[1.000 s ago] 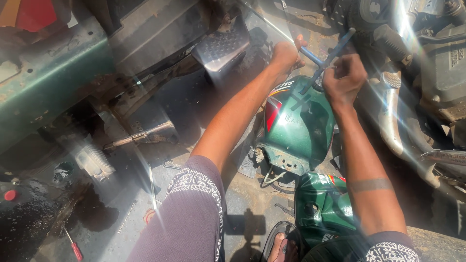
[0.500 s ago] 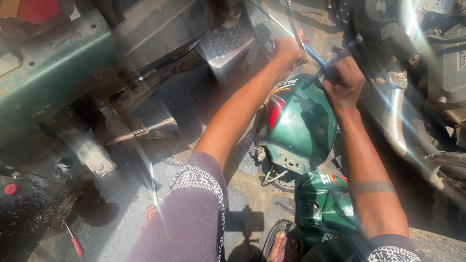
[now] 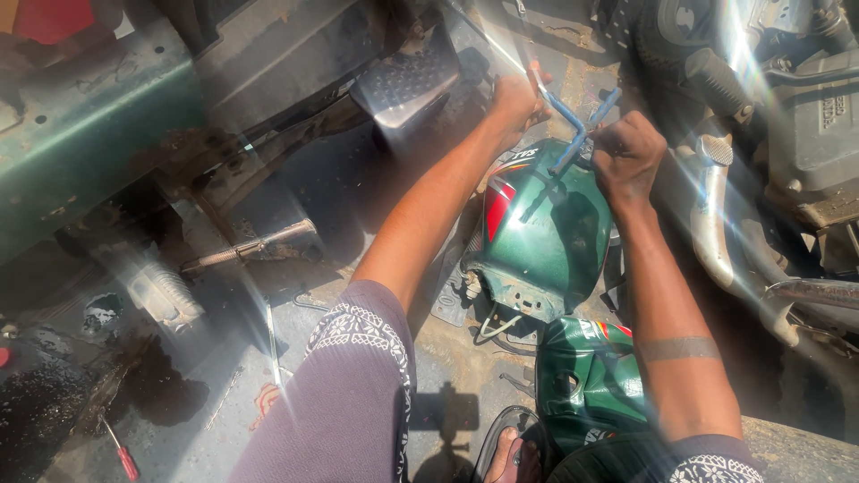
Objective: The person dismantles parts of a motorcycle using a T-handle wrench and a screwdriver, moves a green gas tank aside, and works on the underside of a motorcycle seat by hand and with a tool.
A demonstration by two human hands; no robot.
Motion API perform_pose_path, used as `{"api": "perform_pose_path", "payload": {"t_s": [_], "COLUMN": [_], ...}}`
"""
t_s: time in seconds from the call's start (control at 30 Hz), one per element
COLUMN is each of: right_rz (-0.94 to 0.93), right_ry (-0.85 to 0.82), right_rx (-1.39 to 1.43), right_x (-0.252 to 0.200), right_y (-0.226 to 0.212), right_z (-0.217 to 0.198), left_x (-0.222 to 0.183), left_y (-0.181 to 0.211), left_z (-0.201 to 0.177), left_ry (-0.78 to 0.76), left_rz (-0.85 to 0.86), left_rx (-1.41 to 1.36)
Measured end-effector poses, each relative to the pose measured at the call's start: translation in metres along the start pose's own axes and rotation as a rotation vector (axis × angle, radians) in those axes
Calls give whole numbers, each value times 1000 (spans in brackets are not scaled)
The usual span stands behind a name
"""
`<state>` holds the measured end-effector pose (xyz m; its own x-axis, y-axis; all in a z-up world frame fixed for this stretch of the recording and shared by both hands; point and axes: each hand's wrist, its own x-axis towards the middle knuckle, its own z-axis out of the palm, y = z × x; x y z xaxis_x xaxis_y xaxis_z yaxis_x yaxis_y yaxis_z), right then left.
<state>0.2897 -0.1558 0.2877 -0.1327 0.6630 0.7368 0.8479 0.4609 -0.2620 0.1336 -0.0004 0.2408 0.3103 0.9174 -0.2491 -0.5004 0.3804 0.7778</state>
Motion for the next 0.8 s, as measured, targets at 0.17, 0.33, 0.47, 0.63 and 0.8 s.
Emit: {"api": "perform_pose_path", "payload": {"t_s": [0.17, 0.33, 0.47, 0.63, 0.8], "right_rz": [1250, 890, 307, 1009, 1024], "right_ry": [-23, -262, -120, 98, -337], "right_rx": [1008, 943, 291, 735, 996], "right_x": [19, 20, 15, 17, 24], "right_y": [-5, -5, -6, -14, -11], "right_z": [-9, -19, -13, -12, -22], "left_x": [8, 14, 19, 27, 20], "left_y": [-4, -2, -10, -7, -3], "left_z": [-5, -7, -10, -6, -7], "left_ry": [-74, -97, -88, -81, -101], "left_rz": [62, 44, 53, 69, 85], "left_rx": [-74, -97, -135, -181, -171]}}
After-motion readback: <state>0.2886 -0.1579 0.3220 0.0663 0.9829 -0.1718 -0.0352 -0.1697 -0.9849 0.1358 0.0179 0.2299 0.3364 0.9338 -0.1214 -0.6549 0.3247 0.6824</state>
